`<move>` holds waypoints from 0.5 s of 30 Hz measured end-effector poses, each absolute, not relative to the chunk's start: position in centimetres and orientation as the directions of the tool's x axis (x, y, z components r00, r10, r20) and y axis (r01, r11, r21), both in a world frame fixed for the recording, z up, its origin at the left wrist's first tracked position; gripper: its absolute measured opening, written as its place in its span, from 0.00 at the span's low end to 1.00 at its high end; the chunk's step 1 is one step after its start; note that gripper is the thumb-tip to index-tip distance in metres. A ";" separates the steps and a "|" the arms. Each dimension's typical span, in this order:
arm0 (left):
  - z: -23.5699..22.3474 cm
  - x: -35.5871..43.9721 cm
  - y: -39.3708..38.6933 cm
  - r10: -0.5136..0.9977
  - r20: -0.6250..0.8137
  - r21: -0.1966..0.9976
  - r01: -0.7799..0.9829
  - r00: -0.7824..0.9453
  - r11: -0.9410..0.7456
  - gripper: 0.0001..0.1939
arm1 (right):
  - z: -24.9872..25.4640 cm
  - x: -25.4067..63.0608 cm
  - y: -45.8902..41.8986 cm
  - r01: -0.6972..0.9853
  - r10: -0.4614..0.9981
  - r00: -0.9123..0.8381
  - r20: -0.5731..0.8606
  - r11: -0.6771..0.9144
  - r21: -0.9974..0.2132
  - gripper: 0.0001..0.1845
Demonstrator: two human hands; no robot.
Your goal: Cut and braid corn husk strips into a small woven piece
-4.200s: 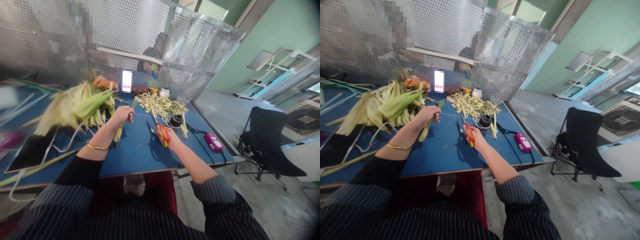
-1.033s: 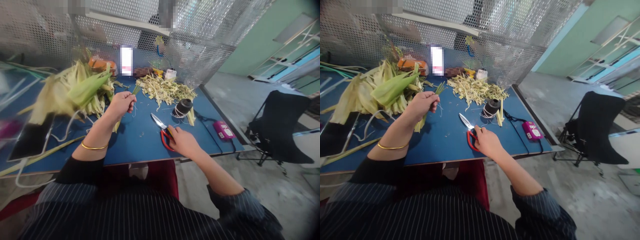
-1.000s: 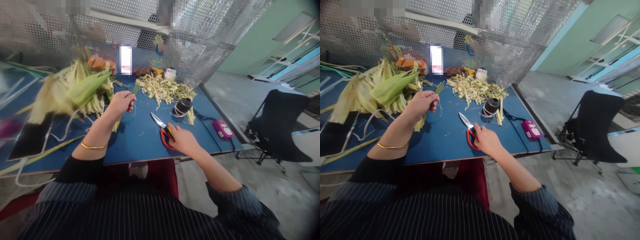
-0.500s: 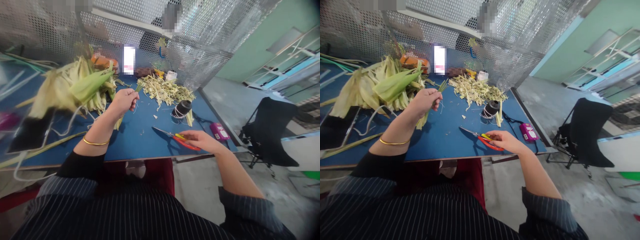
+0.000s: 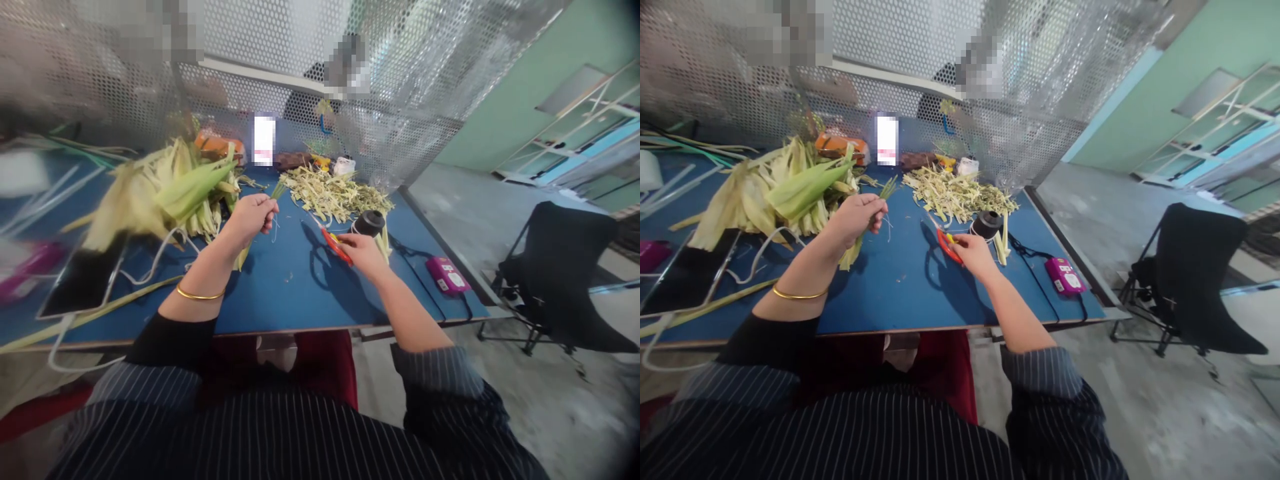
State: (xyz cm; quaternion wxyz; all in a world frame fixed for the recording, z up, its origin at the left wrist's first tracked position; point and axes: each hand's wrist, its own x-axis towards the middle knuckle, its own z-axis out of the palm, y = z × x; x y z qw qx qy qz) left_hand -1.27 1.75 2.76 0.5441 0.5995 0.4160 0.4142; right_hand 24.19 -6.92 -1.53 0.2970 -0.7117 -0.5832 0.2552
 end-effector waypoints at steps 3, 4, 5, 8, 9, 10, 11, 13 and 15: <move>3.1 -1.4 1.4 0.935 0.036 0.999 0.001 0.353 -0.040 0.10 | -2.0 24.4 -9.2 0.827 0.999 0.030 0.031 -0.007 -0.562 0.20; 3.3 -1.5 1.3 0.930 0.025 1.000 -0.023 0.368 -0.017 0.10 | -2.3 24.4 -9.6 0.891 0.997 0.017 0.071 0.017 -0.454 0.19; 3.6 -1.6 1.0 0.923 0.013 0.999 -0.051 0.384 0.007 0.09 | -2.5 24.3 -9.9 0.934 0.992 0.021 0.126 0.025 -0.355 0.19; 4.3 -1.8 0.4 0.878 -0.002 0.987 -0.138 0.478 0.078 0.09 | -2.2 23.5 -9.4 0.979 0.944 -0.003 0.331 0.070 -0.190 0.17; 4.6 -1.7 0.2 0.858 -0.007 0.983 -0.154 0.514 0.100 0.08 | -1.8 23.0 -8.9 0.973 0.918 -0.021 0.396 0.110 -0.204 0.16; 4.7 -1.6 0.0 0.843 -0.013 0.980 -0.161 0.538 0.118 0.08 | -1.1 22.4 -8.3 0.955 0.890 -0.039 0.454 0.167 -0.246 0.15; 4.9 -1.4 -0.2 0.825 -0.022 0.979 -0.156 0.565 0.133 0.08 | -0.4 21.6 -7.6 0.919 0.864 -0.033 0.503 0.223 -0.324 0.14; 5.0 -1.0 -0.5 0.801 -0.032 0.982 -0.130 0.598 0.136 0.09 | 1.1 20.0 -6.1 0.737 0.868 -0.026 0.496 0.352 -0.578 0.14; 5.0 -0.5 -0.8 0.803 -0.031 0.988 -0.102 0.595 0.113 0.09 | 2.0 18.5 -4.7 0.504 0.928 -0.045 0.370 0.341 -0.793 0.13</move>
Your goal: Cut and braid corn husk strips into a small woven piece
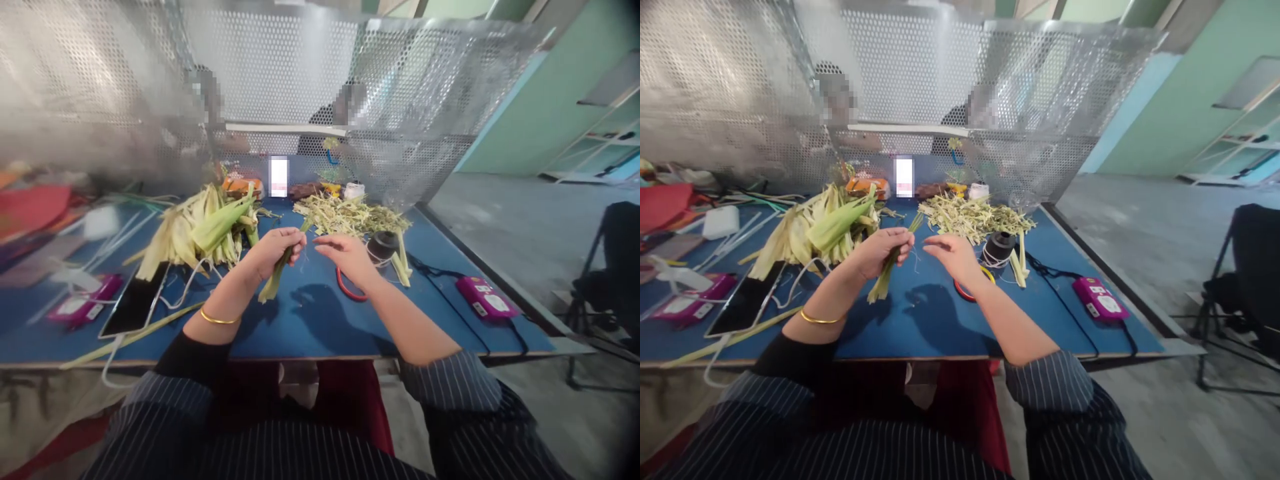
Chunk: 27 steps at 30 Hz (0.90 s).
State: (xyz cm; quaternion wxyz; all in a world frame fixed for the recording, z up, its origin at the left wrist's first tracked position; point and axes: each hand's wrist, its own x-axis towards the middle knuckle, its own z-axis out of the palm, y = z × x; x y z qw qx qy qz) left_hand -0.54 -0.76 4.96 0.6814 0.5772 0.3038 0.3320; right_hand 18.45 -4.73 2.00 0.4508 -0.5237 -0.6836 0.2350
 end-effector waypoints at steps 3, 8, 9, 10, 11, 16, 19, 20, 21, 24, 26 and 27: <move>4.6 -0.1 -1.2 0.817 -0.034 0.999 -0.008 0.576 0.048 0.09 | 1.8 17.0 -3.5 0.262 0.970 -0.093 0.225 0.242 -0.934 0.12; 3.8 0.2 -1.2 0.858 -0.038 0.992 0.121 0.513 -0.028 0.09 | 0.2 17.0 -3.7 0.137 0.985 -0.067 0.158 0.166 -0.977 0.09; 3.6 0.3 -1.2 0.864 -0.038 0.992 0.121 0.502 -0.027 0.09 | 0.0 17.1 -3.8 0.073 0.988 -0.068 0.142 0.146 -0.987 0.08; 3.5 0.4 -1.1 0.868 -0.041 0.993 0.118 0.495 -0.020 0.10 | -0.1 17.1 -3.9 0.006 0.990 -0.074 0.121 0.121 -0.993 0.08; 3.4 0.5 -1.1 0.866 -0.046 0.994 0.110 0.497 -0.011 0.10 | -0.1 17.1 -4.0 -0.051 0.991 -0.084 0.101 0.097 -0.994 0.08; 3.1 0.9 -1.7 0.853 -0.042 0.992 0.124 0.521 -0.027 0.11 | 0.1 16.9 -4.1 -0.120 0.978 -0.051 0.200 0.193 -0.974 0.06; 3.0 1.2 -2.2 0.857 -0.010 0.979 0.178 0.515 -0.095 0.12 | 0.4 17.3 -4.0 -0.188 0.969 -0.090 0.230 0.210 -0.959 0.10; 3.0 1.2 -2.4 0.854 -0.008 0.977 0.187 0.521 -0.105 0.12 | 0.4 17.4 -4.0 -0.213 0.968 -0.116 0.223 0.195 -0.957 0.12; 3.0 1.3 -2.5 0.849 -0.011 0.977 0.188 0.528 -0.104 0.13 | 0.4 17.6 -3.9 -0.233 0.967 -0.135 0.217 0.182 -0.955 0.12; 2.8 1.2 -2.5 0.826 -0.036 0.982 0.175 0.562 -0.077 0.13 | 0.1 17.6 -3.8 -0.279 0.963 -0.147 0.224 0.177 -0.944 0.08; 2.7 1.2 -2.5 0.813 -0.051 0.983 0.171 0.580 -0.061 0.13 | -0.1 17.6 -3.7 -0.298 0.962 -0.134 0.239 0.191 -0.935 0.05; 2.7 1.1 -2.4 0.808 -0.056 0.983 0.174 0.586 -0.058 0.14 | -0.1 17.5 -3.7 -0.300 0.962 -0.120 0.245 0.200 -0.933 0.04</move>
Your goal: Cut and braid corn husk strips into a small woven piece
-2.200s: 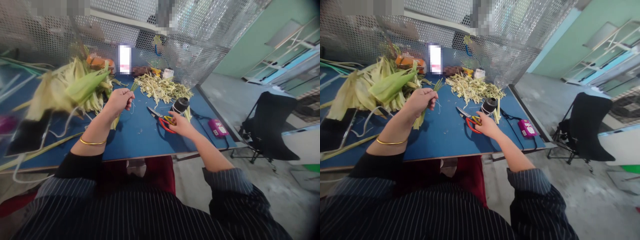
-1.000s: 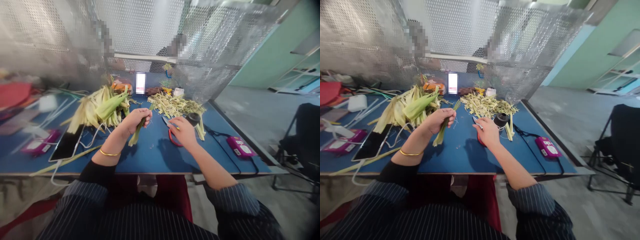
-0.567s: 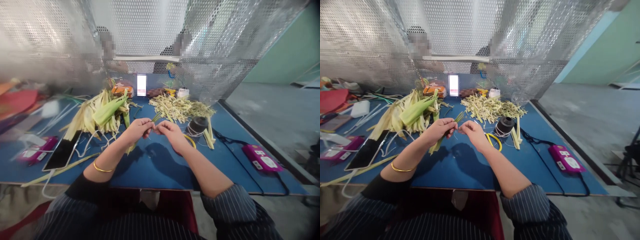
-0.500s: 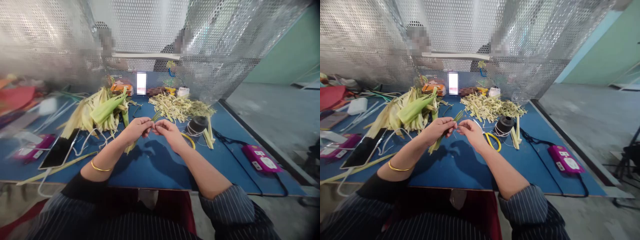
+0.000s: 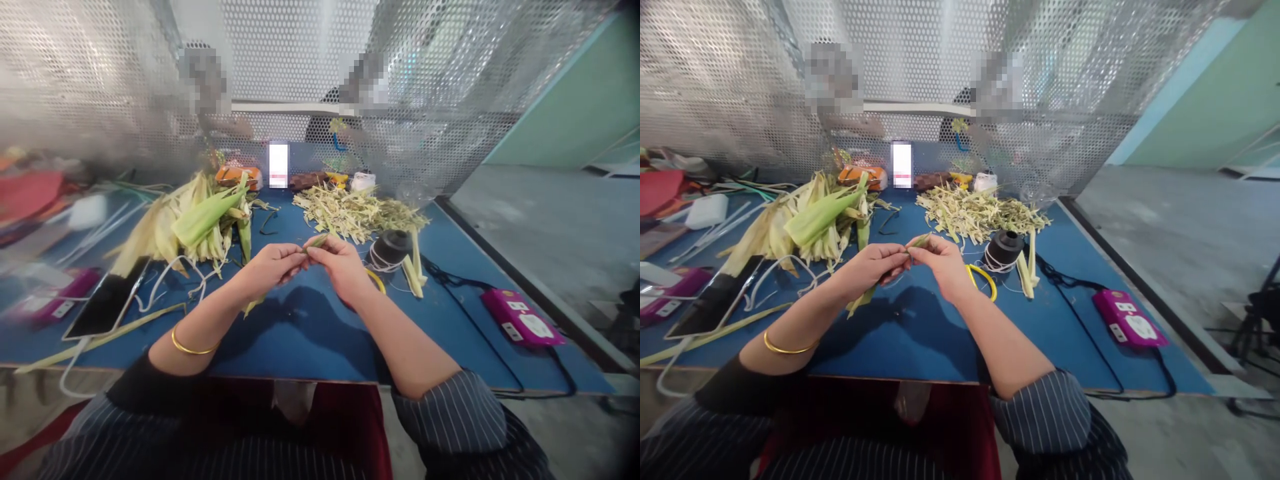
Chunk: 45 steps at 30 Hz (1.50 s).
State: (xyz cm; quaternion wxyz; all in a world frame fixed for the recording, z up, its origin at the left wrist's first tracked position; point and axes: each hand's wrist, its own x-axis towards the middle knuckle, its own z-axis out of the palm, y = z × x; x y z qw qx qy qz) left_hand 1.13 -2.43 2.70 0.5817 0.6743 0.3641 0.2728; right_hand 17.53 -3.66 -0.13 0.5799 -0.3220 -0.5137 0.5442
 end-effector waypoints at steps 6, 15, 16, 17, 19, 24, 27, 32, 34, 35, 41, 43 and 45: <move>2.6 1.3 -2.6 0.810 -0.032 0.987 0.144 0.586 -0.065 0.17 | 0.1 17.4 -3.8 -0.291 0.966 -0.039 0.257 0.235 -0.928 0.05; 2.8 1.0 -2.4 0.801 -0.085 0.994 0.110 0.592 0.024 0.15 | -0.3 17.4 -3.8 -0.305 0.983 -0.078 0.165 0.134 -0.943 0.07; 2.8 1.0 -2.4 0.801 -0.086 0.994 0.102 0.593 0.031 0.15 | -0.3 17.4 -3.8 -0.301 0.983 -0.083 0.162 0.130 -0.945 0.07; 2.9 1.0 -2.3 0.806 -0.088 0.995 0.091 0.585 0.042 0.14 | -0.3 17.5 -3.8 -0.295 0.983 -0.084 0.163 0.132 -0.946 0.07; 2.9 1.1 -2.3 0.832 -0.087 0.996 0.054 0.549 0.068 0.12 | -0.3 17.6 -3.7 -0.274 0.984 -0.074 0.164 0.138 -0.952 0.08; 3.1 0.7 -2.0 0.862 -0.062 0.995 -0.041 0.503 0.095 0.10 | 0.1 17.9 -3.8 -0.120 0.991 -0.035 0.127 0.122 -0.985 0.09; 3.0 0.5 -1.8 0.853 -0.055 0.993 -0.061 0.519 0.101 0.11 | 0.1 17.5 -3.8 -0.058 0.988 -0.095 0.118 0.113 -0.992 0.09; 2.5 0.5 -1.4 0.836 -0.061 0.993 -0.053 0.545 0.107 0.10 | -0.3 17.1 -3.9 -0.009 0.977 -0.121 0.178 0.178 -0.984 0.10; 2.3 0.6 -1.4 0.839 -0.053 0.995 -0.041 0.541 0.089 0.10 | -0.2 17.2 -3.9 0.042 0.976 -0.104 0.189 0.195 -0.980 0.10; 2.3 0.6 -1.4 0.845 -0.045 0.996 -0.038 0.533 0.077 0.11 | -0.1 17.3 -3.9 0.042 0.978 -0.102 0.181 0.186 -0.982 0.10; 2.4 0.8 -1.6 0.903 0.007 1.000 -0.022 0.429 0.003 0.13 | 0.5 17.4 -4.2 -0.038 0.993 -0.088 0.084 0.081 -0.996 0.08; 2.5 0.8 -1.6 0.910 0.016 1.000 -0.006 0.414 -0.015 0.13 | 0.6 17.6 -4.3 -0.016 0.993 -0.065 0.101 0.101 -0.995 0.08; 2.5 0.8 -1.6 0.914 0.020 0.999 0.016 0.405 -0.029 0.13 | 0.7 17.8 -4.3 0.035 0.988 -0.049 0.148 0.150 -0.988 0.07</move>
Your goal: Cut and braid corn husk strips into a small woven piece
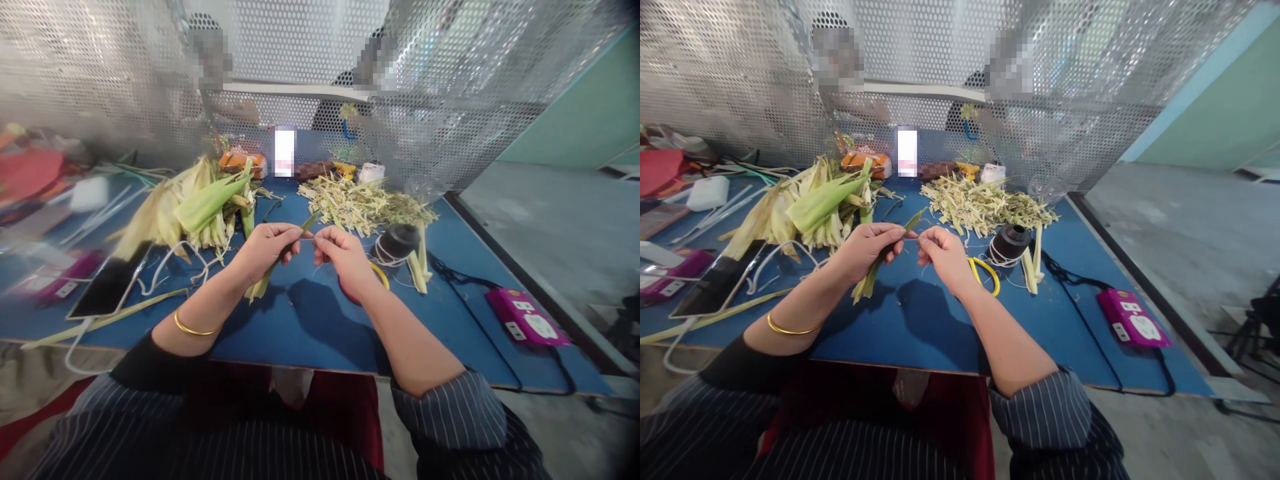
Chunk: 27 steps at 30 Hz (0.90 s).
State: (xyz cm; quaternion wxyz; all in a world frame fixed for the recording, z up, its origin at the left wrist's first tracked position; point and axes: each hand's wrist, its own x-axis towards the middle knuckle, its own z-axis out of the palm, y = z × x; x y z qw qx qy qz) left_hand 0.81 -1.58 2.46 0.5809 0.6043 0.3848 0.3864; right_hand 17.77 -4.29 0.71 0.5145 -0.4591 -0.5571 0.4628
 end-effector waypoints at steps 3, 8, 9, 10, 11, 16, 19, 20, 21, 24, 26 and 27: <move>2.6 0.9 -1.7 0.914 0.014 0.996 0.072 0.405 -0.048 0.14 | 1.0 18.2 -4.2 0.158 0.971 -0.044 0.236 0.240 -0.958 0.07; 3.0 1.0 -2.0 0.907 0.006 0.981 0.176 0.422 -0.088 0.13 | 1.5 18.7 -4.2 0.355 0.940 0.032 0.339 0.307 -0.883 0.07; 3.0 1.0 -2.0 0.905 0.009 0.973 0.203 0.425 -0.105 0.13 | 1.5 18.8 -4.2 0.391 0.933 0.036 0.359 0.317 -0.864 0.07; 3.0 0.9 -1.9 0.904 0.020 0.962 0.237 0.428 -0.133 0.12 | 1.6 18.8 -4.3 0.422 0.926 0.033 0.377 0.329 -0.845 0.08; 3.0 0.9 -1.9 0.902 0.040 0.944 0.279 0.431 -0.175 0.12 | 1.7 18.9 -4.4 0.451 0.920 0.024 0.391 0.339 -0.826 0.08; 2.7 0.5 -1.7 0.865 0.254 0.677 0.559 0.433 -0.478 0.12 | 2.2 19.3 -5.2 0.656 0.843 -0.105 0.528 0.458 -0.600 0.09; 2.5 0.4 -1.8 0.823 0.278 0.483 0.668 0.496 -0.566 0.11 | 2.5 19.5 -5.5 0.723 0.803 -0.225 0.551 0.517 -0.459 0.11; 2.5 0.4 -1.9 0.801 0.256 0.451 0.666 0.541 -0.594 0.11 | 2.5 19.6 -5.5 0.729 0.805 -0.244 0.541 0.520 -0.445 0.11; 2.6 0.5 -2.0 0.773 0.225 0.441 0.645 0.594 -0.624 0.11 | 2.6 19.7 -5.4 0.726 0.813 -0.253 0.525 0.518 -0.452 0.11; 2.9 0.6 -2.1 0.687 0.153 0.539 0.522 0.711 -0.661 0.11 | 2.4 20.1 -4.5 0.655 0.870 -0.214 0.443 0.464 -0.596 0.09; 3.2 0.6 -2.1 0.682 0.171 0.643 0.444 0.711 -0.624 0.12 | 2.0 20.3 -3.7 0.536 0.926 -0.160 0.343 0.373 -0.757 0.10; 3.2 0.6 -2.0 0.701 0.196 0.687 0.413 0.686 -0.597 0.13 | 1.8 20.3 -3.4 0.464 0.947 -0.134 0.292 0.320 -0.826 0.10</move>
